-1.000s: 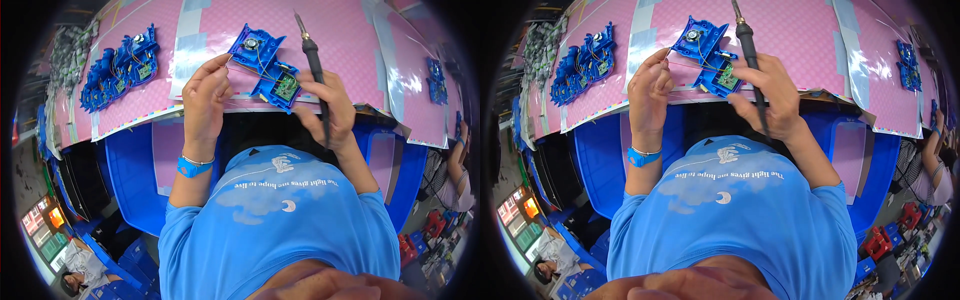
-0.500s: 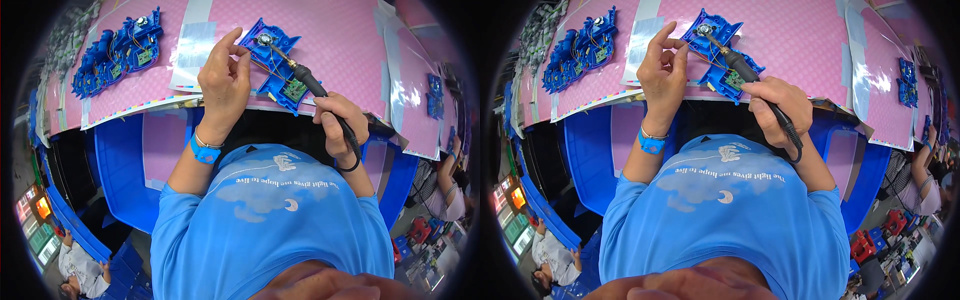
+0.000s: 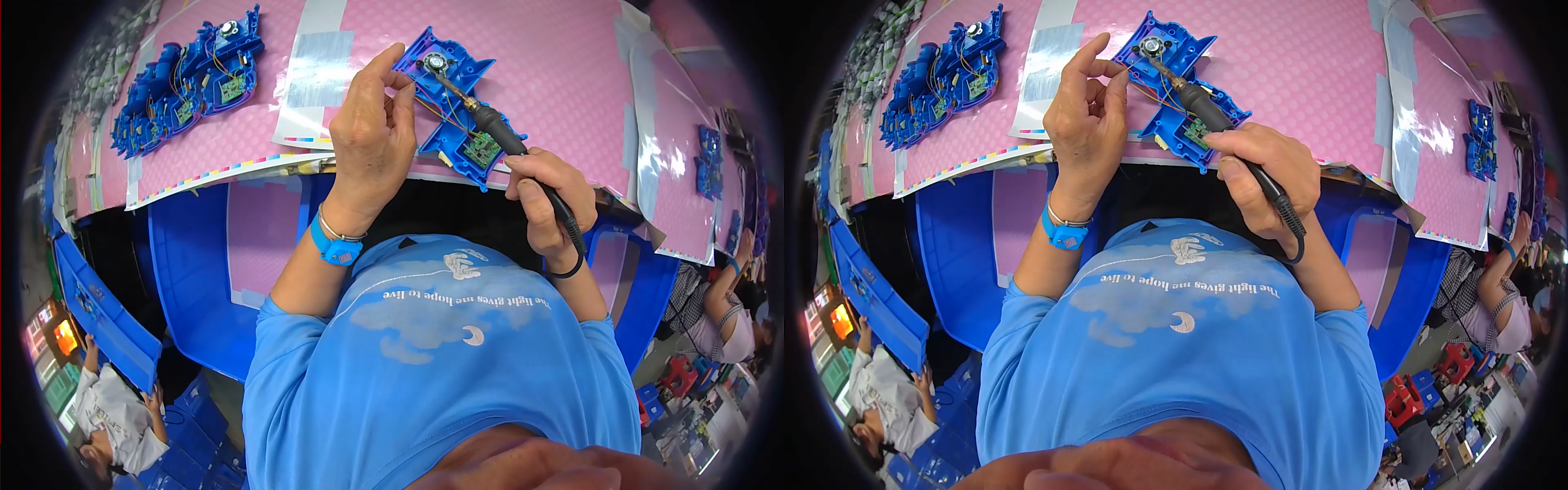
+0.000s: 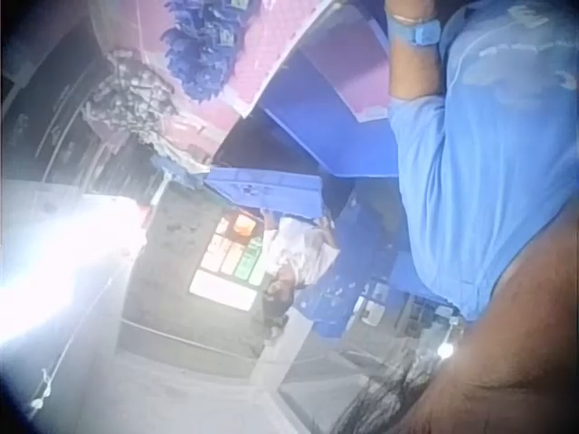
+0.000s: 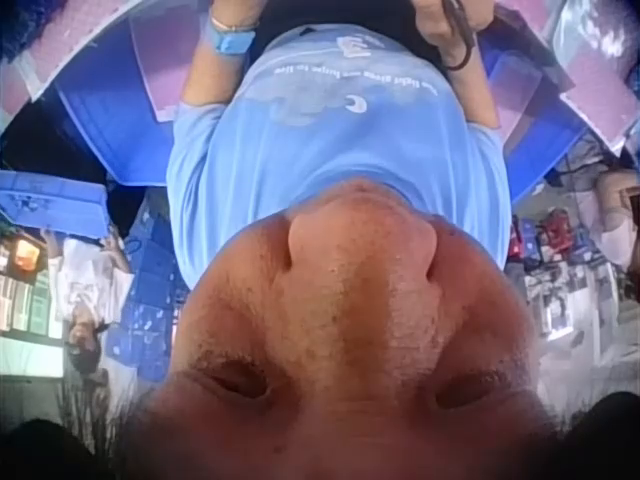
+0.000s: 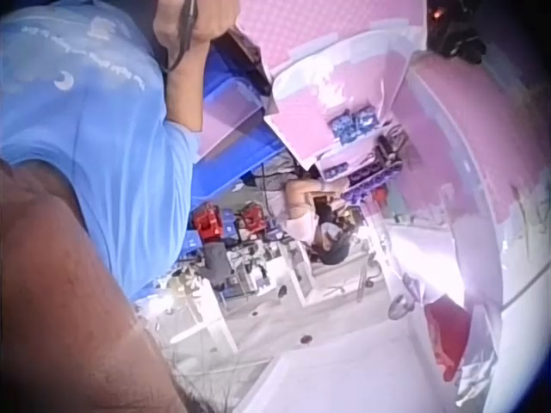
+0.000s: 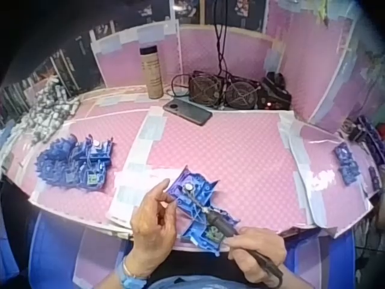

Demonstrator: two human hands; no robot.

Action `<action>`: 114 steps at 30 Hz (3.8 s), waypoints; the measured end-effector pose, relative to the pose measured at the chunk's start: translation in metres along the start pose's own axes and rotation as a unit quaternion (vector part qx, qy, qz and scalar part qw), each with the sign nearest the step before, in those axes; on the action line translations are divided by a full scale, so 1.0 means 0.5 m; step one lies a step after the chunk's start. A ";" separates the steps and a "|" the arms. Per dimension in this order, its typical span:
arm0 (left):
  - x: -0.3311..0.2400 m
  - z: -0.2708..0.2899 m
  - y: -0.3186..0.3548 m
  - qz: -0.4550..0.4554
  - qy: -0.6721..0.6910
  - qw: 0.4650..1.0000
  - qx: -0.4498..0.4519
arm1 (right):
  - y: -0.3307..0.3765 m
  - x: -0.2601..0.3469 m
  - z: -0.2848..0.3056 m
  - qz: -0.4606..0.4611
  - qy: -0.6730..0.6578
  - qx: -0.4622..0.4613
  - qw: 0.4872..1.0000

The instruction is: Soldering electronic components onto small circuit boards at a factory workbench.

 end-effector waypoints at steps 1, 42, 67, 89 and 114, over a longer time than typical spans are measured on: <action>0.002 -0.001 0.000 0.007 0.002 1.000 0.003 | 0.000 -0.001 -0.001 -0.003 0.001 0.002 1.000; 0.019 0.026 0.001 0.056 0.005 0.998 0.016 | -0.013 -0.039 -0.013 -0.116 -0.048 0.004 0.992; 0.072 0.070 -0.019 0.179 0.133 0.973 -0.051 | -0.015 -0.032 -0.016 -0.093 -0.039 0.009 0.995; -0.033 0.008 -0.011 -0.227 -0.058 0.965 0.115 | -0.013 -0.028 -0.011 -0.087 -0.049 -0.001 0.995; -0.023 0.008 -0.011 -0.206 -0.066 0.969 0.119 | -0.010 -0.025 -0.006 -0.069 -0.061 -0.005 0.996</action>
Point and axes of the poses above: each hand's wrist, its own y-axis away from the middle knuckle, its own z-axis out of the back of the hand, x = y × z, the point moved 9 cm from there along -y, towards the middle knuckle, and after that the axes turned 10 degrees about -x, right-handed, at the moved point
